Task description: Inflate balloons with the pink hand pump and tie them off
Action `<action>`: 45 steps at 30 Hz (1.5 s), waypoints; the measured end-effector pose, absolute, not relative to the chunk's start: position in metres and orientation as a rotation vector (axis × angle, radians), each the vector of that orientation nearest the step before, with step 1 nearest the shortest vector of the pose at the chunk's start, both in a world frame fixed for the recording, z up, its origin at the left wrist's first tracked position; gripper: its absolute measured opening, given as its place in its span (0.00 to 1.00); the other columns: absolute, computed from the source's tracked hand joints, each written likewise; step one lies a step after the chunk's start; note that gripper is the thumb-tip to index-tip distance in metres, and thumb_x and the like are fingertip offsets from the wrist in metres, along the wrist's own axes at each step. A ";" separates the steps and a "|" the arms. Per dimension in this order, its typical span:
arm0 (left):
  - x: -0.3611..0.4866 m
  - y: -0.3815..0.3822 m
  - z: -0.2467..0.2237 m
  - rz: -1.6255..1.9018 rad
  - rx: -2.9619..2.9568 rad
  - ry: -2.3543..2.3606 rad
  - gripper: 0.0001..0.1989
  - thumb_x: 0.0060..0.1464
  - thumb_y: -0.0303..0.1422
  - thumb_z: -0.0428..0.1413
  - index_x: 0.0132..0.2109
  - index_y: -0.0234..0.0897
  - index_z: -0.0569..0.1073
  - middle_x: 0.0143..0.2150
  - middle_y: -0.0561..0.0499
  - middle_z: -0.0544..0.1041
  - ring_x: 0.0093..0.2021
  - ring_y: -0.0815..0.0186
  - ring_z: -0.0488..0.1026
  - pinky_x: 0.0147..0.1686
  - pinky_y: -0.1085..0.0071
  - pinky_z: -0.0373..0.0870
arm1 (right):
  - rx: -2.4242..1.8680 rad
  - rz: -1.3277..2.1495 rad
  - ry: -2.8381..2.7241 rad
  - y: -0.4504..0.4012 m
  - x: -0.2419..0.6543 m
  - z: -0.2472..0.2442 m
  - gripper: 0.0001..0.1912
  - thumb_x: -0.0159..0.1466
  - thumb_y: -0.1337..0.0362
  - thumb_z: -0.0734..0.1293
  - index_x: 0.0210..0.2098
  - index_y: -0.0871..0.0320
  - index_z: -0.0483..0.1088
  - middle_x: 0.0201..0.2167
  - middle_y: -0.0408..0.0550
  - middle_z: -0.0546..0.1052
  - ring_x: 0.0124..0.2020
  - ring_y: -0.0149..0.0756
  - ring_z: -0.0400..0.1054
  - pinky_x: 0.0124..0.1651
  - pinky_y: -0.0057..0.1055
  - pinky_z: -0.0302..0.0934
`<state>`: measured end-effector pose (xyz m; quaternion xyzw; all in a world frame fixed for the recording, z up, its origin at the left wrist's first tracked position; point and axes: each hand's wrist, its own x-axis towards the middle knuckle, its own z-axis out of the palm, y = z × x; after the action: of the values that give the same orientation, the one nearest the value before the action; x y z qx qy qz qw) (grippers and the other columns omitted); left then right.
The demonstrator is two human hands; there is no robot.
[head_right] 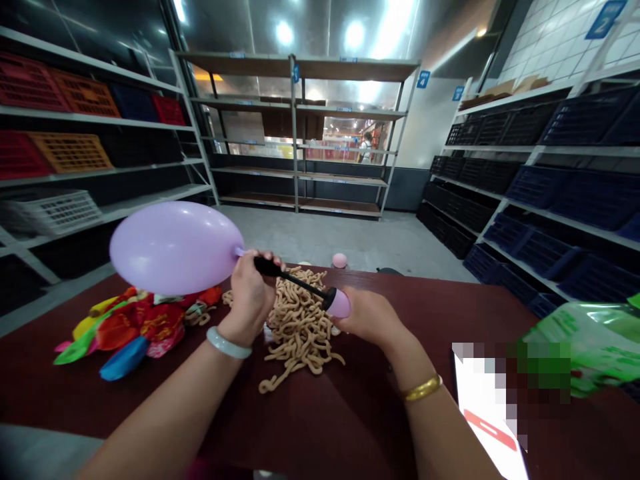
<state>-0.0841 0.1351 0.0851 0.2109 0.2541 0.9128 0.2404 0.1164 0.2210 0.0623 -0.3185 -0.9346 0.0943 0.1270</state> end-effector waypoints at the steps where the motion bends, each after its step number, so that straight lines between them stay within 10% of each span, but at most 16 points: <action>1: -0.091 0.134 0.088 2.517 0.574 0.692 0.08 0.52 0.33 0.54 0.34 0.39 0.61 0.27 0.55 0.66 0.25 0.69 0.69 0.27 0.71 0.67 | -0.933 0.279 -2.726 0.223 0.119 0.063 0.15 0.53 0.51 0.69 0.36 0.52 0.68 0.32 0.45 0.79 0.32 0.41 0.72 0.27 0.30 0.49; 45: -0.043 0.140 0.068 2.401 0.584 0.708 0.07 0.56 0.35 0.54 0.35 0.38 0.64 0.28 0.54 0.70 0.29 0.68 0.71 0.35 0.68 0.70 | -0.909 0.210 -2.712 0.225 0.127 0.069 0.13 0.51 0.56 0.70 0.34 0.53 0.68 0.30 0.44 0.78 0.29 0.39 0.71 0.27 0.30 0.48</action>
<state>-0.0431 0.1405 0.0680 0.2181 0.2644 0.8962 0.2816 0.1266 0.2247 0.0687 -0.3142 -0.9367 0.0724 0.1365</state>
